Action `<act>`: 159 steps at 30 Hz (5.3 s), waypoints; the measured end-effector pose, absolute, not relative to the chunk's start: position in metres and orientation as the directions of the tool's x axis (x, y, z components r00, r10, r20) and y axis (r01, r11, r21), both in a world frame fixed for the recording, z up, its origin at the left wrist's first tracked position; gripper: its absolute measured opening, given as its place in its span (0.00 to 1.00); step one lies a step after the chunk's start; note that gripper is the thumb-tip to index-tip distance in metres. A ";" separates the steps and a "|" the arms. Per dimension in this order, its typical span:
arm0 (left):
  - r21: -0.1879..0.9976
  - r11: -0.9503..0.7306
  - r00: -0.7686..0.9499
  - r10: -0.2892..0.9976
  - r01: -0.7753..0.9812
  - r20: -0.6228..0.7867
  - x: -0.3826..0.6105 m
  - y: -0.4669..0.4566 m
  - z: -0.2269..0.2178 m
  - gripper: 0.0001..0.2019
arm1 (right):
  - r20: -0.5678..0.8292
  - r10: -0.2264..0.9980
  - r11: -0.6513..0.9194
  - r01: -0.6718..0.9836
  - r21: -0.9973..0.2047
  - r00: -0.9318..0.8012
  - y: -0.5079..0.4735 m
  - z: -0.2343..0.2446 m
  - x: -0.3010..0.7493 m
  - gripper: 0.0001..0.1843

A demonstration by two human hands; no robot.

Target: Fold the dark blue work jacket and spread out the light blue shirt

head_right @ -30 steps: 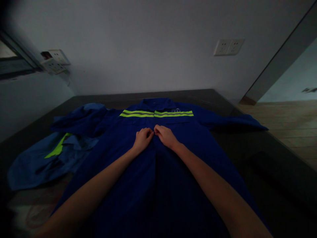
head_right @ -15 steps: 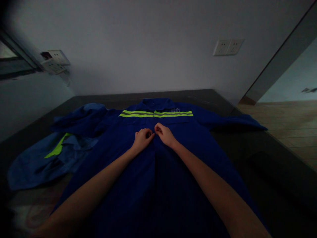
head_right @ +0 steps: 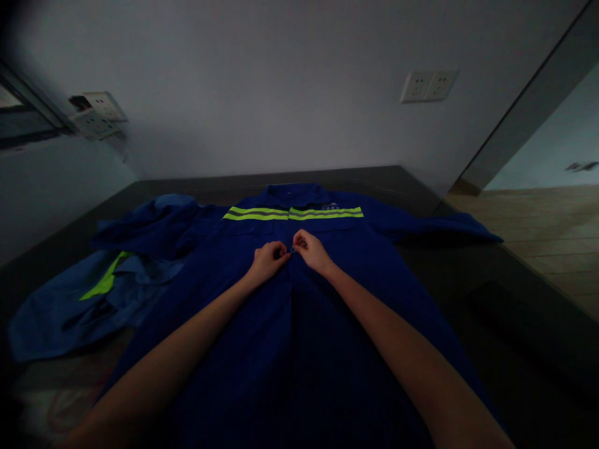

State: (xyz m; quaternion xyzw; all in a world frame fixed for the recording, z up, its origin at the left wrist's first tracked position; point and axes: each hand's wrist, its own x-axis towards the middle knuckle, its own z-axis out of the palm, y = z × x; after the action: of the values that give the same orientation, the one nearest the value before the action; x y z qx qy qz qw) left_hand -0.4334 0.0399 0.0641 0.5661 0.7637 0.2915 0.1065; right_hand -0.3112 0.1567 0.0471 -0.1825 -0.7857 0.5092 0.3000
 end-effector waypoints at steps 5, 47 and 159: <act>0.537 0.209 -0.354 0.917 0.817 0.183 -0.431 0.040 0.064 0.02 | 0.283 0.576 0.404 -0.034 -0.914 -0.767 0.156 0.048 -0.311 0.04; 0.042 -0.021 0.004 0.925 0.999 0.380 -0.422 0.029 0.062 0.13 | 0.262 0.358 0.920 0.290 -0.266 -0.896 0.064 0.089 -0.191 0.18; 0.398 -0.056 -0.010 0.987 0.915 0.163 -0.380 -0.061 0.076 0.08 | 0.199 0.558 0.458 0.099 -0.884 -0.806 0.045 0.079 -0.222 0.14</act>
State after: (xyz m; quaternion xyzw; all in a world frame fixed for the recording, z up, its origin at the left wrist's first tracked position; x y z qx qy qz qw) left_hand -0.3802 -0.0611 0.0765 0.6979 0.6814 0.2023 0.0879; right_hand -0.2217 0.0445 0.0789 -0.2001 -0.8197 0.4807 0.2387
